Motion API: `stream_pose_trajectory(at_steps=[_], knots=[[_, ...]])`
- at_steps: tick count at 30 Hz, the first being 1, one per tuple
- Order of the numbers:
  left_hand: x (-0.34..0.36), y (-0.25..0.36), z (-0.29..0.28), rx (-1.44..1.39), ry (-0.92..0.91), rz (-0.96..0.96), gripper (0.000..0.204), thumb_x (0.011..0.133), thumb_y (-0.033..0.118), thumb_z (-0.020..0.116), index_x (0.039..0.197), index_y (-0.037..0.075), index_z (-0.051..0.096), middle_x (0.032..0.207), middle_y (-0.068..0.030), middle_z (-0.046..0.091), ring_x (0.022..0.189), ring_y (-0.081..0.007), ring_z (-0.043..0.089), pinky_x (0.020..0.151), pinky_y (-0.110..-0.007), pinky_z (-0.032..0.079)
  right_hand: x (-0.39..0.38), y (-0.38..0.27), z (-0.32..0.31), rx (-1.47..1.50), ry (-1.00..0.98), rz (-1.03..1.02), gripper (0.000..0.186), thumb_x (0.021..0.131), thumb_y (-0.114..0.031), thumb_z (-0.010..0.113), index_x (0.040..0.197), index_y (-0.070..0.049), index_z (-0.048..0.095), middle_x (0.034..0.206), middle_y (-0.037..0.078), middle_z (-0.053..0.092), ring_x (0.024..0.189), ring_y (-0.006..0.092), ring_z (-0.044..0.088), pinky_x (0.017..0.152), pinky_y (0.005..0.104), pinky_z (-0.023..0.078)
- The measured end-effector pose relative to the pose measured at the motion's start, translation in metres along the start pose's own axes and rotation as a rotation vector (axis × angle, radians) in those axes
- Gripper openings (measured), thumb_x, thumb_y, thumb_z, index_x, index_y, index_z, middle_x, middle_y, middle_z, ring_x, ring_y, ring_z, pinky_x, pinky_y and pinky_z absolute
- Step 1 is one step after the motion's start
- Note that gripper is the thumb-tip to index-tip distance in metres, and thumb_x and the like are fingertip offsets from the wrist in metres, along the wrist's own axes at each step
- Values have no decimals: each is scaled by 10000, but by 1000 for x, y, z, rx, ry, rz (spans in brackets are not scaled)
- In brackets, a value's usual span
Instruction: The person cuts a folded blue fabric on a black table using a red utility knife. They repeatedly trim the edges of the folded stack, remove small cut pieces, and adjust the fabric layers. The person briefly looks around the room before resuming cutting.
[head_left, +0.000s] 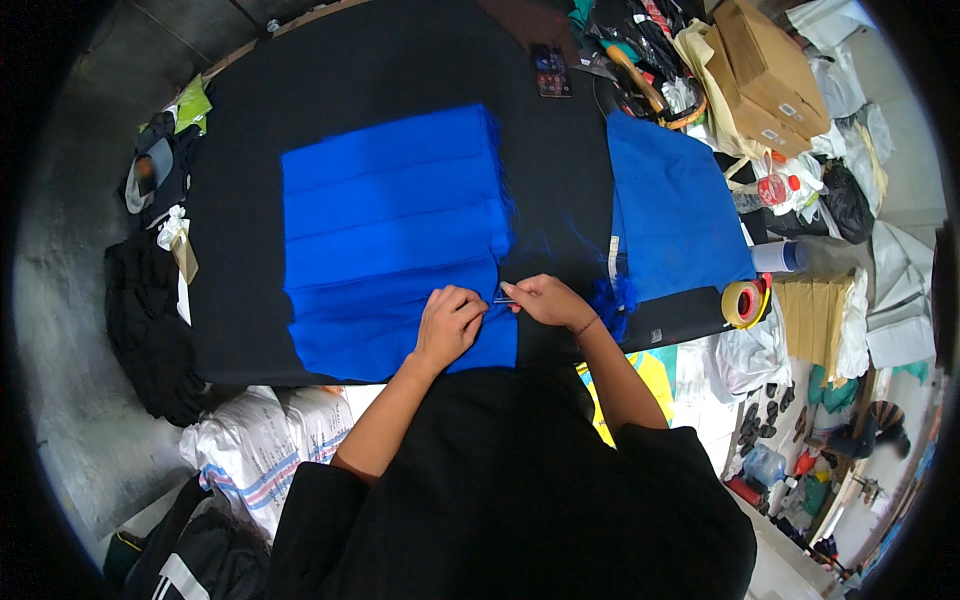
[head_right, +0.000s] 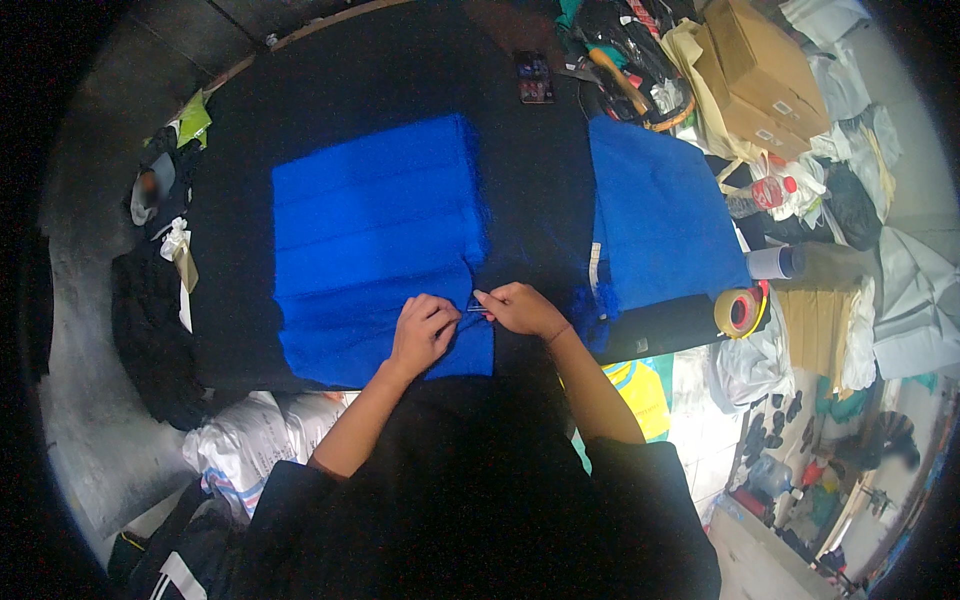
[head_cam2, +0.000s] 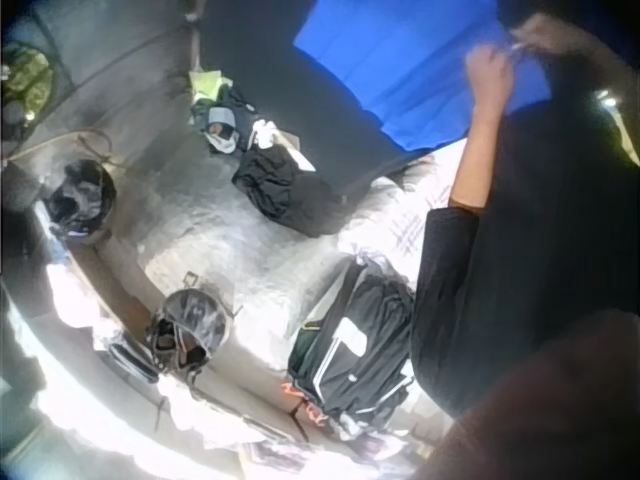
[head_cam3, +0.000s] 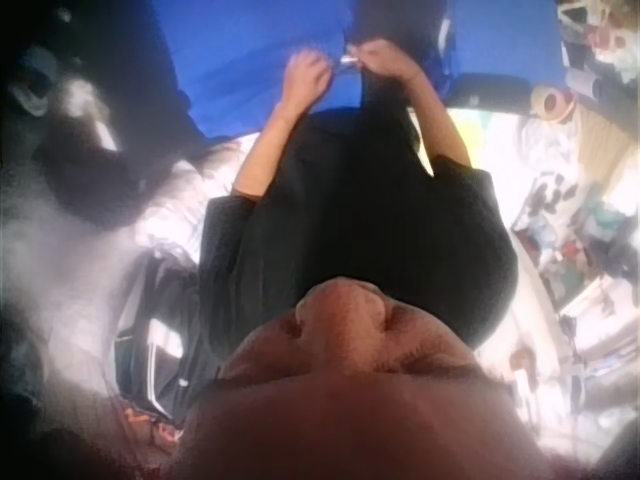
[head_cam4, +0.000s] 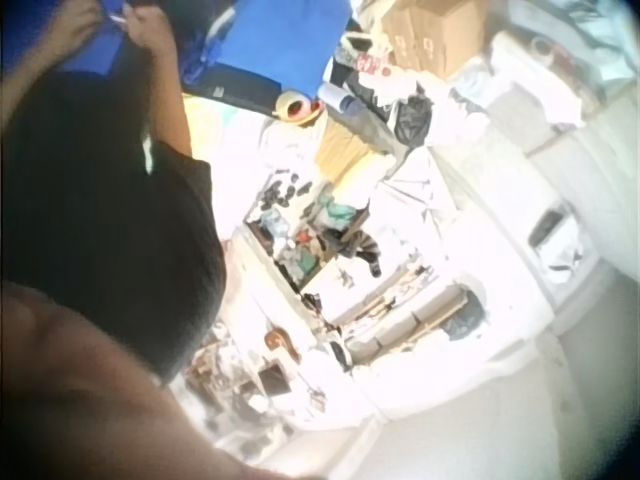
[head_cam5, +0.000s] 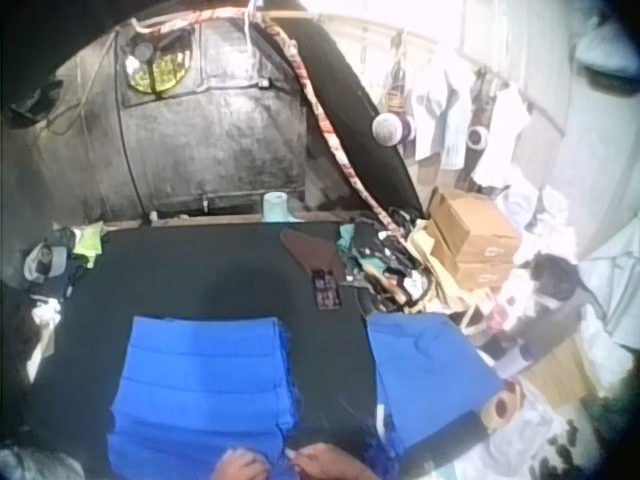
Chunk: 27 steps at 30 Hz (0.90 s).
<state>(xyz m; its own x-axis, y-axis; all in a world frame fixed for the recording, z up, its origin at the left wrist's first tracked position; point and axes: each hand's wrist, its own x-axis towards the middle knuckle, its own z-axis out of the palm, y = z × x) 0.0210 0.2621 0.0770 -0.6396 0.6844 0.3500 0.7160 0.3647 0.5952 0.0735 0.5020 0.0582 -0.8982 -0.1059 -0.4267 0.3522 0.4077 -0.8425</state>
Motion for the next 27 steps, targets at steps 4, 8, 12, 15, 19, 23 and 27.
stream_pose_trajectory(at_steps=[4,8,12,15,19,23,27], knots=[[0,1,-3,7,-4,1,132,809,43,802,924,89,758,955,-38,681,906,-254,642,765,-396,461,-1,-4,1,5,1,3,512,1071,-446,611,889,0,783,803,147,766,730,216,728,743,360,560],[-2,0,1,0,-2,0,136,807,45,804,924,91,753,953,-42,684,898,-263,642,764,-398,462,4,-2,6,32,6,-41,515,1071,-443,613,886,8,780,792,143,762,722,203,719,735,353,556],[-4,0,1,-7,2,-8,152,802,47,810,930,92,742,955,-50,691,893,-274,645,764,-403,463,5,0,8,63,-4,-36,504,1070,-425,625,879,17,773,786,135,760,714,175,701,722,337,548],[-4,0,1,-9,4,-11,153,802,47,811,930,91,739,959,-51,691,894,-275,645,761,-404,463,3,-1,8,118,-17,-41,474,1084,-375,633,883,36,755,767,70,732,727,97,632,709,286,510],[-3,1,1,1,1,-6,157,801,43,811,931,92,737,960,-49,692,895,-273,645,759,-403,463,5,5,12,212,-11,-81,428,1092,-317,641,886,43,745,765,26,719,732,48,586,692,248,483],[-2,4,-1,12,1,-7,113,820,50,802,914,89,752,946,-42,683,891,-266,637,753,-404,457,6,8,13,227,-17,-89,418,1094,-304,640,886,45,741,770,15,711,723,43,574,679,245,475],[-2,4,-2,13,-14,-9,124,813,47,806,915,90,749,946,-39,682,888,-266,635,753,-404,457,7,9,14,249,-12,-97,432,1087,-328,643,870,33,741,758,57,725,716,76,605,687,281,499]])
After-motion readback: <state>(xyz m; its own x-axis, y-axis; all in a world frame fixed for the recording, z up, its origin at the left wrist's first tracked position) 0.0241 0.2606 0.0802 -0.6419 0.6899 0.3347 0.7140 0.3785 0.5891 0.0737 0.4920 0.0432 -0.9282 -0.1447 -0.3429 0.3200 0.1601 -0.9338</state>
